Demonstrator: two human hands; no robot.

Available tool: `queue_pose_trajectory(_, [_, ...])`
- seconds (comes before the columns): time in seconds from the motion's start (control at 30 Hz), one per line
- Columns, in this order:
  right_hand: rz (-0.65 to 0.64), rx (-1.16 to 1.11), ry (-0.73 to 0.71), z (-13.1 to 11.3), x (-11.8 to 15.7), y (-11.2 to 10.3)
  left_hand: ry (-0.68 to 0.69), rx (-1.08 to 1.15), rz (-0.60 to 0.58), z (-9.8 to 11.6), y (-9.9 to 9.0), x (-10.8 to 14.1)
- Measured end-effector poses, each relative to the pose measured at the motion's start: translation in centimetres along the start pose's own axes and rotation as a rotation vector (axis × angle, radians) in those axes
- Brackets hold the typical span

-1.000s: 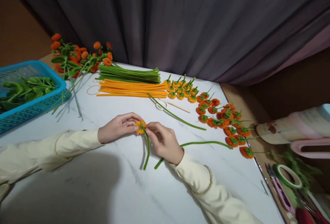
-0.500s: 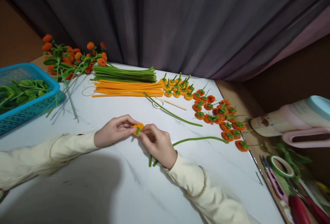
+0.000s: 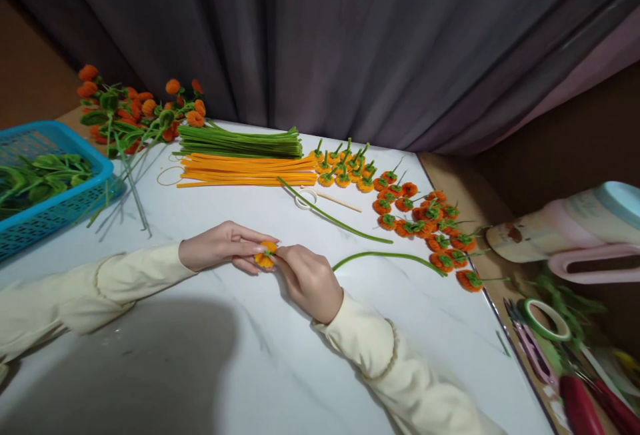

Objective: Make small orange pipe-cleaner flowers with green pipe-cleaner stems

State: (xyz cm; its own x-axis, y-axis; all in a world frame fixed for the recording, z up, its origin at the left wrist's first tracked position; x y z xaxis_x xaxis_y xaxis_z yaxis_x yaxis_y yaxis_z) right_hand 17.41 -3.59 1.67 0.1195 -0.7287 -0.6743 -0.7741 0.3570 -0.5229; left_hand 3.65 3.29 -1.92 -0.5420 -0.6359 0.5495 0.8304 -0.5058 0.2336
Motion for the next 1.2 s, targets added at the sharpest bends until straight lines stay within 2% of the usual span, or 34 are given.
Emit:
queue_pose_trajectory(0.17, [-0.070, 0.143, -0.100, -0.22, -0.01, 0.45, 0.011, 0.003, 0.003, -0.13, -0.05, -0.16])
queue_pose_trajectory(0.33, [-0.076, 0.257, -0.193, -0.52, 0.15, 0.58, 0.039, -0.019, 0.005, -0.01, 0.22, -0.04])
queue_pose_trajectory(0.5, [-0.078, 0.231, -0.110, -0.02, 0.38, 0.82, 0.069, 0.006, -0.036, 0.05, 0.56, 0.31])
queue_pose_trajectory(0.7, [0.003, 0.067, 0.031, -0.02, -0.12, 0.40, 0.122, 0.037, 0.024, -0.02, 0.34, 0.06])
queue_pose_trajectory(0.83, [0.050, -0.003, 0.117, -0.03, -0.30, 0.06, 0.118, 0.085, 0.016, 0.40, 0.32, 0.10])
queue_pose_trajectory(1.0, [0.056, -0.048, 0.126, -0.15, -0.29, -0.12, 0.033, 0.062, -0.071, 0.64, 0.43, 0.44])
queue_pose_trajectory(1.1, [0.045, -0.034, 0.125, -0.07, -0.26, -0.12, 0.037, 0.005, -0.134, 0.70, 0.64, 0.49])
queue_pose_trajectory(1.2, [0.038, -0.021, 0.139, 0.12, -0.22, -0.05, 0.057, -0.004, -0.128, 0.74, 0.65, 0.35])
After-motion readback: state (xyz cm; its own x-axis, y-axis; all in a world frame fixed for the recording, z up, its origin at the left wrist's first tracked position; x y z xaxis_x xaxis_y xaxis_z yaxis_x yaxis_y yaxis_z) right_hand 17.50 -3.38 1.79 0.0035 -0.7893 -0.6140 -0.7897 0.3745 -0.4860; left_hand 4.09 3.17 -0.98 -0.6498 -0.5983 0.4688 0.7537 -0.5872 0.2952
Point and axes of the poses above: each hand's wrist, its own x-axis away from the middle knuckle, its own y-axis out of the palm, z = x × y, the point moved 5 cm from there along -x, towards the middle knuckle, and after that the axes turned 13 degrees about z, right-handed, at the moved point
